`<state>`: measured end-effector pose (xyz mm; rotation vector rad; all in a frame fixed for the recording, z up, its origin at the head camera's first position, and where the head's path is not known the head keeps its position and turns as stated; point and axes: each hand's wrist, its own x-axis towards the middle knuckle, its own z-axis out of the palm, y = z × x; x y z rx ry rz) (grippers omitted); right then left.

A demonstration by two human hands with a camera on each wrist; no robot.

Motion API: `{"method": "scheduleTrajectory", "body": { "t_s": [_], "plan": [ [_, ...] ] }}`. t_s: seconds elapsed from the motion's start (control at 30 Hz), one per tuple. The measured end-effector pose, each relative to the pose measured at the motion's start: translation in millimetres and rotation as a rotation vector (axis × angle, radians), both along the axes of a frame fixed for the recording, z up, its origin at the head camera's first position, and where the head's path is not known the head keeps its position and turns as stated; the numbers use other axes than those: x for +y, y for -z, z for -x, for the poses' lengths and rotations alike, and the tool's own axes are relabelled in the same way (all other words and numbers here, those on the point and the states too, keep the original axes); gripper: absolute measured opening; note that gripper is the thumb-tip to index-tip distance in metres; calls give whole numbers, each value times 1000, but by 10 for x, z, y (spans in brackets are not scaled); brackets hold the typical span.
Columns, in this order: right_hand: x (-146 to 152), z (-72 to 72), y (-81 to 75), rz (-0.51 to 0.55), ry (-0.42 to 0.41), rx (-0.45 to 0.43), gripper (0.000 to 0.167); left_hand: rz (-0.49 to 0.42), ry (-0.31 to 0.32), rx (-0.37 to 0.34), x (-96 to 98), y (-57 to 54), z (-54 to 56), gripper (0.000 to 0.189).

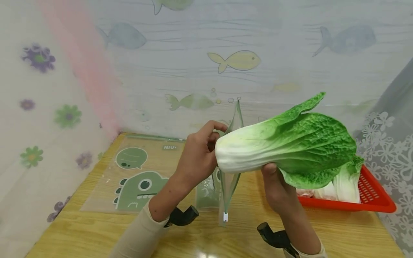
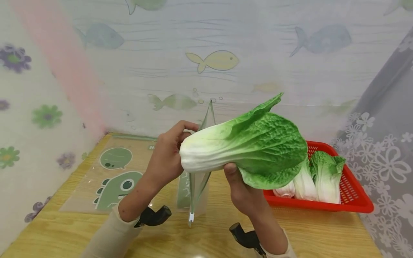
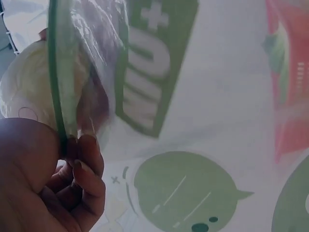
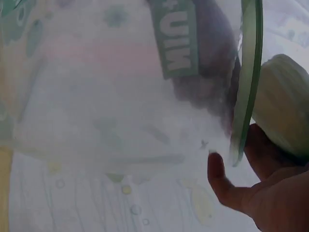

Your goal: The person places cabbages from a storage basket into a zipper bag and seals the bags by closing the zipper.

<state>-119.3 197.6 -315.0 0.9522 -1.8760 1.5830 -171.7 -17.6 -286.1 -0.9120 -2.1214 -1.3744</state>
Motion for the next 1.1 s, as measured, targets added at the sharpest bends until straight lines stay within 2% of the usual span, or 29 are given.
{"method": "scheduleTrajectory", "body": {
  "t_s": [0.1, 0.13, 0.2, 0.3, 0.43, 0.47, 0.53, 0.57, 0.67, 0.8, 0.87, 0.93, 1.0, 1.1],
  "plan": [
    [3, -33, 19, -68, 179, 45, 53, -14, 24, 2, -38, -17, 13, 20],
    [-7, -19, 3, -57, 206, 66, 53, -15, 21, 7, -50, -22, 18, 19],
    [-32, 10, -37, -35, 228, 94, 54, -18, 4, 29, -72, -35, 28, 18],
    [-84, 78, -120, -6, 244, 193, 57, -30, -37, 73, -106, -48, 35, 15],
    [-142, 127, -181, -204, 419, 381, 59, -37, -86, 147, -133, -52, 19, 13],
    [-151, 140, -185, -231, 429, 399, 58, -32, -94, 170, -130, -54, 9, 12],
    [-168, 146, -175, -288, 435, 382, 55, -19, -109, 221, -112, -53, -11, 12],
    [-176, 148, -174, -290, 411, 355, 55, -13, -116, 245, -100, -53, -20, 11],
    [-192, 145, -162, -263, 356, 224, 59, -14, -132, 302, -63, -62, -36, 11],
    [-208, 119, -165, -304, 439, 108, 70, -42, -152, 327, -47, -65, -29, 8],
    [-211, 117, -160, -303, 472, 74, 70, -52, -153, 322, -49, -61, -27, 7],
    [-203, 129, -160, -294, 469, 58, 72, -58, -145, 304, -54, -63, -33, 5],
    [-174, 141, -149, -291, 463, 93, 68, -68, -134, 276, -71, -77, -49, 4],
    [-98, 146, -122, -210, 346, 142, 74, -76, -112, 221, -143, -124, -88, 4]
  ]
}}
